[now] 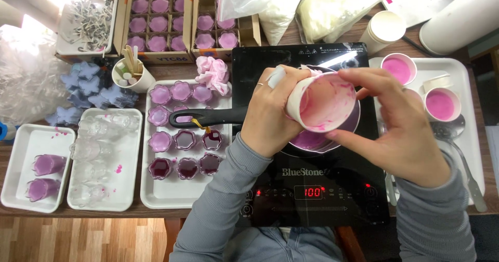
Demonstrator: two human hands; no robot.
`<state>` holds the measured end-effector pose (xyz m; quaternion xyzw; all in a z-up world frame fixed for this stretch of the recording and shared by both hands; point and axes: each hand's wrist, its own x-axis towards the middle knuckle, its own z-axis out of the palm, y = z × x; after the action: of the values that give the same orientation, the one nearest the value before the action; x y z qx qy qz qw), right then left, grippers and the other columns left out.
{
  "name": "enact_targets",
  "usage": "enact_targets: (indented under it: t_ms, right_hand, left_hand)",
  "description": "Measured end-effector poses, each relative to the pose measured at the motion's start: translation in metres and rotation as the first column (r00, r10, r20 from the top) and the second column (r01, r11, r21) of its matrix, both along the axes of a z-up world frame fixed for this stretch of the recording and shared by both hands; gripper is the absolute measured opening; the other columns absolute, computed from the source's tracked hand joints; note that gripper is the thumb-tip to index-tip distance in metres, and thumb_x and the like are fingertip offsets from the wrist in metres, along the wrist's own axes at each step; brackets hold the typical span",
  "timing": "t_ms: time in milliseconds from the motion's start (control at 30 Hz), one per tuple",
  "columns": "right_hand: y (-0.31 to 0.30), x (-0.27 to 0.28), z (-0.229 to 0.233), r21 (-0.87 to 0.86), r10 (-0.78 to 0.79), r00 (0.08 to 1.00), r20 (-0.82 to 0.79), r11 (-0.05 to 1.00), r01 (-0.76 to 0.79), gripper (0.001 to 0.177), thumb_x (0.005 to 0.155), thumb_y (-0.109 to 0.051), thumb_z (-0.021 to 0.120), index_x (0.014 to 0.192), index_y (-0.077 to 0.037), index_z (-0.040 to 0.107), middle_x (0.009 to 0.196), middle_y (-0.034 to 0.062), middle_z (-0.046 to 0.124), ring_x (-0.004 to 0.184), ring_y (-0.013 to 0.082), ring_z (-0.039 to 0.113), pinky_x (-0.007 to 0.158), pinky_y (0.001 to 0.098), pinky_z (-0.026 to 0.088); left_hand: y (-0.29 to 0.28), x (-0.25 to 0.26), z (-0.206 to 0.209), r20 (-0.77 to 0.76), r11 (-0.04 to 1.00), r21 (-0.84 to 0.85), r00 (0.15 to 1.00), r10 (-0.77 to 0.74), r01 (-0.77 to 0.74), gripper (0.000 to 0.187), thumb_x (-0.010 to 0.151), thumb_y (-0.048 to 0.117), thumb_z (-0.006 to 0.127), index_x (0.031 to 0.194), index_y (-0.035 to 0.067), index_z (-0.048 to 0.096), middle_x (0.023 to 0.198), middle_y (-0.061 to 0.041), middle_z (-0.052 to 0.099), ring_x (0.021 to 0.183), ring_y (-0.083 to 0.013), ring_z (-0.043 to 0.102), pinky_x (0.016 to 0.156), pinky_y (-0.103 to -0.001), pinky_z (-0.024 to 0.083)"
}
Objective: Melting wax on a hot plate, scraping residue from cups, and preparing materials for candle production.
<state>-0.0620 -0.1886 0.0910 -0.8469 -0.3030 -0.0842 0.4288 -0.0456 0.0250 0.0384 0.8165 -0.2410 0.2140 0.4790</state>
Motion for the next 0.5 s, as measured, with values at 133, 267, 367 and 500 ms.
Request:
enact_targets:
  t_ms: [133,267,367,500]
  right_hand:
    - [0.004,-0.007,0.022,0.06,-0.003,0.999,0.045,0.998,0.001,0.051,0.072,-0.019,0.082,0.118,-0.006,0.066,0.134,0.0105,0.059,0.126,0.0226,0.054,0.111,0.0375,0.047]
    - [0.003,-0.012,0.013,-0.074,-0.234,0.947,0.22,0.964,0.255,0.013,0.078,-0.003,0.083,0.089,-0.002,0.076,0.133,0.0121,0.067,0.129,0.0282,0.055,0.114,0.0415,0.045]
    - [-0.007,-0.02,0.014,-0.072,-0.283,0.94,0.189,0.951,0.3,0.012,0.077,0.0,0.081,0.087,-0.001,0.075,0.133,0.012,0.068,0.127,0.0298,0.055,0.111,0.0404,0.047]
    - [-0.026,-0.037,0.031,-0.017,-0.324,0.936,0.138,0.944,0.329,0.018,0.078,-0.004,0.081,0.094,-0.002,0.074,0.128,0.0124,0.066,0.124,0.0267,0.061,0.1,0.0349,0.052]
  left_hand:
    - [-0.008,-0.006,0.002,0.054,0.997,0.054,0.997,0.056,-0.059,0.061,0.073,0.013,0.089,0.127,0.01,0.06,0.123,-0.008,0.068,0.117,-0.0315,0.062,0.103,-0.042,0.051]
    - [-0.021,-0.019,0.01,0.048,0.995,0.103,0.999,0.0,-0.005,0.058,0.079,0.014,0.089,0.129,0.012,0.059,0.123,-0.004,0.068,0.118,-0.0264,0.064,0.102,-0.04,0.05]
    - [-0.037,-0.03,0.023,0.008,0.996,0.088,1.0,-0.026,0.025,0.064,0.075,0.016,0.09,0.131,0.012,0.058,0.126,-0.008,0.064,0.119,-0.0296,0.061,0.103,-0.041,0.05]
    - [-0.053,-0.041,0.043,-0.035,0.985,0.164,0.998,-0.044,0.049,0.08,0.064,0.019,0.092,0.135,0.01,0.057,0.122,-0.014,0.059,0.114,-0.0362,0.055,0.095,-0.043,0.049]
